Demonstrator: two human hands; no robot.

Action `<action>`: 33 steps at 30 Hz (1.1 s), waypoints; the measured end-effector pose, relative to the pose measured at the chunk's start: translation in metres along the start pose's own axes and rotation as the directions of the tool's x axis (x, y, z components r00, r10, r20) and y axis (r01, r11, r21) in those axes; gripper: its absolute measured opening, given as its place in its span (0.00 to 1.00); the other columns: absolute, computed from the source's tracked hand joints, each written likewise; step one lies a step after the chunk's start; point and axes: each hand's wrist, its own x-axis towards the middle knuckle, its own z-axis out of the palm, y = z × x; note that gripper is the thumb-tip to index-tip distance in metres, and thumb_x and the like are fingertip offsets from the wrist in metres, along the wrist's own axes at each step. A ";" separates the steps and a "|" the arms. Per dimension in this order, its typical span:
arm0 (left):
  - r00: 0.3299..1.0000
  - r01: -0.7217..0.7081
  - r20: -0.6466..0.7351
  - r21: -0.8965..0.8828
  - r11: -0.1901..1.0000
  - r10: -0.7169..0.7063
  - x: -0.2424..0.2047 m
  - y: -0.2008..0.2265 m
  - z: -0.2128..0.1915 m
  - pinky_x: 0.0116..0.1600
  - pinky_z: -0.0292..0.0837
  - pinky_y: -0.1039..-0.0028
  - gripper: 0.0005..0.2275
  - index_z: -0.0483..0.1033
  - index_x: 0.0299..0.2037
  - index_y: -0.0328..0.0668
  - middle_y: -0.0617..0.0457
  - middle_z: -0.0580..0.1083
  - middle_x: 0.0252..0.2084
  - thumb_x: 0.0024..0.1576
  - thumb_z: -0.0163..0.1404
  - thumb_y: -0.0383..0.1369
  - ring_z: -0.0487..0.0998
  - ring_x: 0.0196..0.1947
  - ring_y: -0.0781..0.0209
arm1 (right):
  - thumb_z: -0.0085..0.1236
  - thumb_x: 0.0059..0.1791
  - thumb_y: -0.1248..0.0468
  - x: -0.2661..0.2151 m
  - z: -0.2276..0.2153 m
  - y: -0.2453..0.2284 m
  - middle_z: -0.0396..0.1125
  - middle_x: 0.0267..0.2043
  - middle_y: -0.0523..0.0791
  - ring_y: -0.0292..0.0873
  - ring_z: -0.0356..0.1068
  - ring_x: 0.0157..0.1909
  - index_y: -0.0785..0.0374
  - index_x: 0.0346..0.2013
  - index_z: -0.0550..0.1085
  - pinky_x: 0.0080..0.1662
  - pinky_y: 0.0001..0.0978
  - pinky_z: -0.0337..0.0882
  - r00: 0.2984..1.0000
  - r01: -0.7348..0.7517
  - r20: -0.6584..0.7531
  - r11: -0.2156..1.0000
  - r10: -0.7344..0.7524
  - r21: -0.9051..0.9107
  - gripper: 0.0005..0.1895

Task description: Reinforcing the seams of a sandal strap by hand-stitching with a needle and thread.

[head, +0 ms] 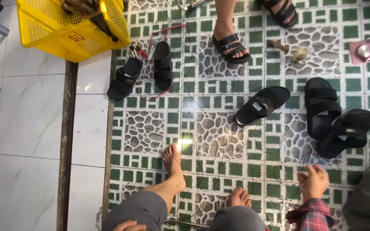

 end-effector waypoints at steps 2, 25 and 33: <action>0.760 -0.354 0.334 -0.507 0.786 0.558 -0.010 0.015 -0.007 0.56 0.58 0.73 0.19 0.72 0.42 0.40 0.55 0.72 0.48 0.59 0.31 0.44 0.67 0.49 0.59 | 0.51 0.50 0.67 0.022 -0.010 -0.005 0.61 0.43 0.41 0.34 0.68 0.29 0.51 0.57 0.61 0.23 0.18 0.61 0.998 0.064 -0.003 0.996 -0.064 -0.059 0.21; 0.798 -0.151 0.386 -0.616 0.773 0.463 -0.071 0.040 -0.042 0.38 0.57 0.75 0.08 0.68 0.29 0.39 0.56 0.64 0.31 0.56 0.43 0.35 0.60 0.30 0.66 | 0.54 0.44 0.61 0.110 0.007 0.024 0.63 0.22 0.39 0.32 0.59 0.20 0.53 0.37 0.72 0.22 0.21 0.56 0.980 -0.089 -0.097 0.822 0.173 0.562 0.07; 0.708 -0.508 0.369 -0.325 0.798 0.602 -0.039 0.021 -0.003 0.52 0.48 0.73 0.16 0.55 0.29 0.43 0.57 0.58 0.36 0.65 0.23 0.42 0.54 0.37 0.61 | 0.53 0.43 0.69 -0.018 0.065 0.060 0.60 0.16 0.43 0.34 0.55 0.14 0.67 0.30 0.68 0.17 0.20 0.56 0.953 -0.304 0.288 0.346 0.099 0.888 0.04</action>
